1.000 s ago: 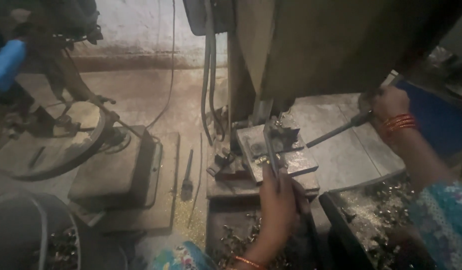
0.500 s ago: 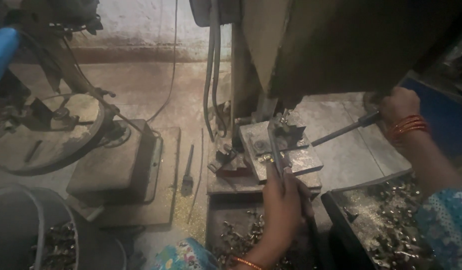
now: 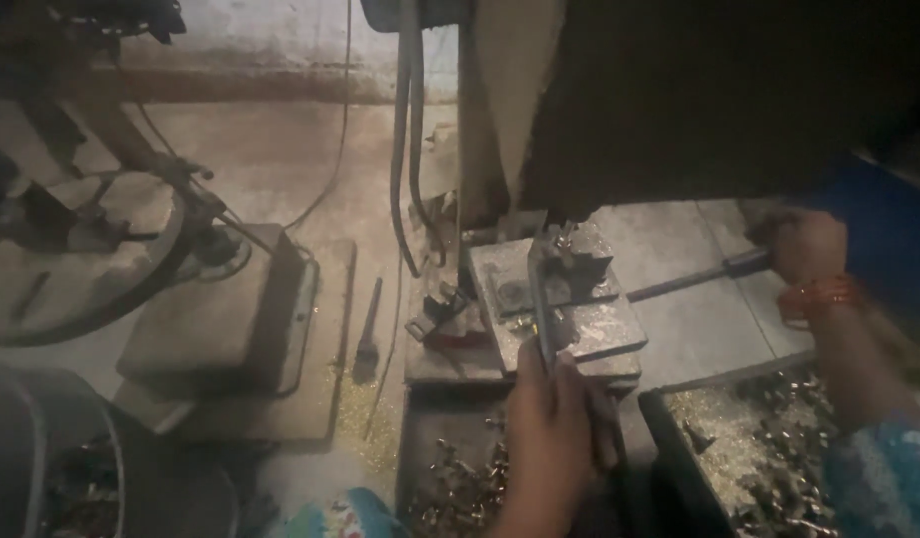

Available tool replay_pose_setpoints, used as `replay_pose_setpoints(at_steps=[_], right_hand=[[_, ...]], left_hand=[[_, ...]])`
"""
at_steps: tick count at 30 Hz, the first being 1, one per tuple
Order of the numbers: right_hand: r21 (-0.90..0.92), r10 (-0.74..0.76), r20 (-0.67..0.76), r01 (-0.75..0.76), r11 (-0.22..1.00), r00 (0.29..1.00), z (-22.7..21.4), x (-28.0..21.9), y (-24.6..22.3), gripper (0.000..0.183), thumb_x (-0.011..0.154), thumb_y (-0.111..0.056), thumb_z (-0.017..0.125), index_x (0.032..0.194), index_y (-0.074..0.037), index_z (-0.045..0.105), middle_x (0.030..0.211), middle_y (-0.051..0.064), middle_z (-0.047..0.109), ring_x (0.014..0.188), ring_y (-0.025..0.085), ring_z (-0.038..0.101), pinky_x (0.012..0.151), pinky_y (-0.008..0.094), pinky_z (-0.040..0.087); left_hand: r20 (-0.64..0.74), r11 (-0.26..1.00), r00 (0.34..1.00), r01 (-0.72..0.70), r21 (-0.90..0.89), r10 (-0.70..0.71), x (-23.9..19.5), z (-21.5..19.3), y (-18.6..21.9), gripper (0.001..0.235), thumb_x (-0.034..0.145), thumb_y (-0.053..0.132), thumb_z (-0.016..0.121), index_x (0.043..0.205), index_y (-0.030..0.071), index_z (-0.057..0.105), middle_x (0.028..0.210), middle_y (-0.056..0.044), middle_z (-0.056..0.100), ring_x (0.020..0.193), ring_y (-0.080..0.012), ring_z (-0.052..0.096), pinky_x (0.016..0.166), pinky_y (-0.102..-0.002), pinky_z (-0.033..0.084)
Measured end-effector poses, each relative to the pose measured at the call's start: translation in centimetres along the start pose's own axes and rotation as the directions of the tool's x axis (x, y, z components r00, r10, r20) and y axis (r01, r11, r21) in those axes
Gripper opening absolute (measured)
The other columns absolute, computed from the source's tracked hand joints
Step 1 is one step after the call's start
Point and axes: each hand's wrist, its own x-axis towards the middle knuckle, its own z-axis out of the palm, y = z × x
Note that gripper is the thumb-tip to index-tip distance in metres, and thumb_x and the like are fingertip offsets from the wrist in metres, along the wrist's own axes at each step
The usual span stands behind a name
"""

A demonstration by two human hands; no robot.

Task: The person uses a manual hand press to stamp or form small brass metal components.

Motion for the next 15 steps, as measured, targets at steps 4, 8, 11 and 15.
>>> replay_pose_setpoints(at_steps=[4, 8, 11, 15], right_hand=[[0.122, 0.086, 0.077, -0.095, 0.988, 0.993, 2.7, -1.3, 2.1, 0.033, 0.1, -0.003, 0.051, 0.1, -0.012, 0.083, 0.099, 0.009, 0.077, 0.087, 0.026, 0.075, 0.08, 0.039, 0.058], [0.044, -0.053, 0.051, 0.051, 0.998, 0.997, 7.5, -2.2, 7.0, 0.028, 0.093, -0.003, 0.055, 0.098, -0.01, 0.082, 0.096, 0.01, 0.078, 0.085, 0.024, 0.075, 0.08, 0.036, 0.06], [0.351, 0.103, 0.056, -0.116, 0.929, 0.993, 6.4, -2.8, 3.7, 0.025, 0.093, -0.004, 0.055, 0.098, -0.008, 0.079, 0.1, 0.014, 0.076, 0.088, 0.025, 0.075, 0.08, 0.036, 0.06], [-0.023, 0.13, 0.199, -0.128, 0.992, 0.971, 6.1, 0.0, 6.9, 0.019, 0.091, -0.011, 0.062, 0.094, -0.009, 0.081, 0.105, 0.016, 0.076, 0.095, 0.029, 0.074, 0.081, 0.039, 0.06]], left_hand=[[-0.008, 0.998, 0.999, 0.045, -0.037, -0.045, -0.7, 0.5, 3.2, 0.017, 0.105, 0.018, 0.044, 0.116, 0.006, 0.051, 0.055, -0.006, 0.058, 0.033, -0.0149, 0.049, 0.03, -0.031, 0.035], [0.003, 0.994, 0.998, 0.055, -0.096, -0.055, -0.7, 0.6, 2.8, 0.027, 0.105, 0.018, 0.044, 0.13, 0.012, 0.051, 0.056, -0.006, 0.057, 0.032, -0.0144, 0.047, 0.03, -0.03, 0.035], [-0.028, 1.0, 1.0, 0.013, 0.016, -0.013, -1.1, 0.5, 2.8, 0.021, 0.102, 0.017, 0.042, 0.116, 0.007, 0.055, 0.054, -0.007, 0.058, 0.031, -0.015, 0.048, 0.029, -0.031, 0.036], [0.043, 0.978, 0.978, -0.205, 0.038, 0.203, 0.7, -0.8, -3.4, 0.018, 0.109, 0.017, 0.046, 0.105, 0.0, 0.053, 0.061, -0.006, 0.061, 0.042, -0.0135, 0.055, 0.037, -0.03, 0.044]])
